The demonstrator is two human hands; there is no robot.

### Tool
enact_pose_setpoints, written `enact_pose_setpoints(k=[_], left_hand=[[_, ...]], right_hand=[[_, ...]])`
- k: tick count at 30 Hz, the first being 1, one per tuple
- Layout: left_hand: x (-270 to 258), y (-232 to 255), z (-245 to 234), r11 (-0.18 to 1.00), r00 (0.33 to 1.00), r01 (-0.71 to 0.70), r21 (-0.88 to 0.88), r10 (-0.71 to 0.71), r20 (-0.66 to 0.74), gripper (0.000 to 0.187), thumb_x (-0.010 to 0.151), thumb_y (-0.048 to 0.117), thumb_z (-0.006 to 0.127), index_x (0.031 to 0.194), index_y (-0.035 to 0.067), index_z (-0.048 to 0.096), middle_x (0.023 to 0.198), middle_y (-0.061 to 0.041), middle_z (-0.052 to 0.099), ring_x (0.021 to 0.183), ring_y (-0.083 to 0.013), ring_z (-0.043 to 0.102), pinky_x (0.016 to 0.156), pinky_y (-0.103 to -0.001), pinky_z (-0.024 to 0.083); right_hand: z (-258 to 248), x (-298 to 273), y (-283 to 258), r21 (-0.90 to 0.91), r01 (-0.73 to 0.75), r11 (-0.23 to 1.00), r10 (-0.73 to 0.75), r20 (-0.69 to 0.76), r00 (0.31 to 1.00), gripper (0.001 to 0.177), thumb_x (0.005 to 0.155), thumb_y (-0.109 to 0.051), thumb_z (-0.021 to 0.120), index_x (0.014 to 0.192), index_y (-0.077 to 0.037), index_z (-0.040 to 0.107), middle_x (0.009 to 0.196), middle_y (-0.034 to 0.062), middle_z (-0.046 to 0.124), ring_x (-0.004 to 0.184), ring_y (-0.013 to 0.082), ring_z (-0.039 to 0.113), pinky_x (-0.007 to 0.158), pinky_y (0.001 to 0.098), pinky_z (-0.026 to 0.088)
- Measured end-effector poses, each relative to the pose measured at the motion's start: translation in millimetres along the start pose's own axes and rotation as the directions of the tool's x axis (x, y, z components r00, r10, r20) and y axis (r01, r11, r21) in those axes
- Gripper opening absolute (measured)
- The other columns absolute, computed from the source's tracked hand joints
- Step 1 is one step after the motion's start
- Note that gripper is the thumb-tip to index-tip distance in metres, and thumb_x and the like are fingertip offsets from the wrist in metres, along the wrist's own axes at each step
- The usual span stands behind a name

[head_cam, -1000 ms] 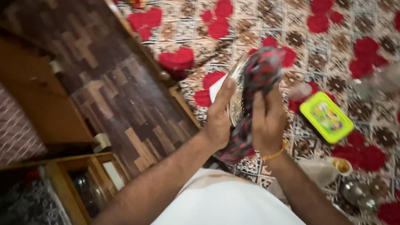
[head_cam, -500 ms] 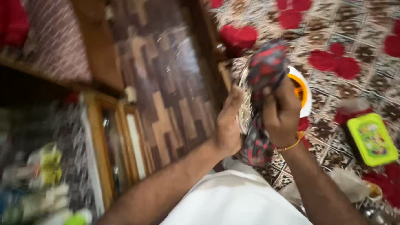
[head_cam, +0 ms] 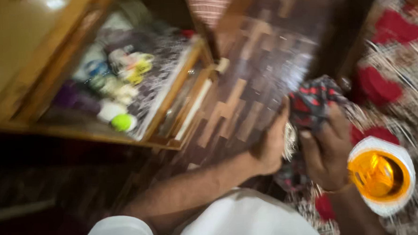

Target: The person wipes a silver plate and an orange plastic lid with a patterned cloth. They handle the items one at a time, turning them over to clean both sides before placing them back on the bed.

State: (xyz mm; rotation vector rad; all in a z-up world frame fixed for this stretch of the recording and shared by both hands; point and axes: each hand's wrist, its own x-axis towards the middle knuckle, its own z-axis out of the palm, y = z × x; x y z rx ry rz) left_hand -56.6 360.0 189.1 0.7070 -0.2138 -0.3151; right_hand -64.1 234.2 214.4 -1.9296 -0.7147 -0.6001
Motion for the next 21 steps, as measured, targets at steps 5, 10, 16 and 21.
enact_pose_setpoints(k=[5, 10, 16, 21], left_hand=[[-15, 2, 14, 0.904, 0.965, -0.235, 0.358, 0.261, -0.027, 0.069, 0.119, 0.053, 0.031, 0.165, 0.002, 0.029, 0.162, -0.013, 0.038, 0.154, -0.018, 0.036, 0.132, -0.034, 0.027], [-21, 9, 16, 0.719, 0.91, -0.363, 0.593, 0.41, 0.06, 0.078, 0.106, 0.049, 0.046, 0.165, 0.005, 0.019, 0.171, -0.015, 0.027, 0.152, -0.0217, 0.034, 0.118, -0.038, 0.037], [-1, 5, -3, 0.635, 0.882, -0.371, 0.678, 0.468, 0.044, 0.068, 0.118, 0.051, 0.037, 0.163, 0.001, 0.027, 0.163, -0.017, 0.037, 0.152, -0.0202, 0.037, 0.131, -0.035, 0.029], [-6, 5, -12, 0.817, 0.929, -0.159, 0.555, 0.314, -0.195, 0.075, 0.118, 0.054, 0.022, 0.157, -0.007, 0.04, 0.159, -0.022, 0.045, 0.146, -0.025, 0.042, 0.128, -0.037, 0.029]], right_hand=[[15, -8, 55, 0.304, -0.041, 0.952, 0.075, -0.101, 0.992, 0.025, 0.114, -0.003, 0.051, 0.137, 0.003, 0.058, 0.135, 0.0115, 0.061, 0.121, 0.0212, 0.056, 0.111, 0.0295, 0.041], [49, -22, 84, 0.782, -0.252, 0.57, 0.449, -0.04, 0.893, 0.035, 0.117, -0.013, 0.049, 0.148, 0.003, 0.053, 0.14, 0.009, 0.061, 0.124, 0.0167, 0.057, 0.112, 0.0299, 0.044], [54, -42, 23, 0.429, -0.264, 0.864, 0.318, -0.059, 0.946, 0.042, 0.117, -0.022, 0.041, 0.15, 0.002, 0.049, 0.15, 0.0169, 0.054, 0.137, 0.0253, 0.053, 0.118, 0.0367, 0.04], [44, -23, 0, 0.433, -0.075, 0.898, 0.109, -0.054, 0.993, 0.035, 0.116, -0.016, 0.045, 0.145, 0.004, 0.049, 0.147, 0.0144, 0.051, 0.138, 0.0237, 0.05, 0.121, 0.036, 0.036]])
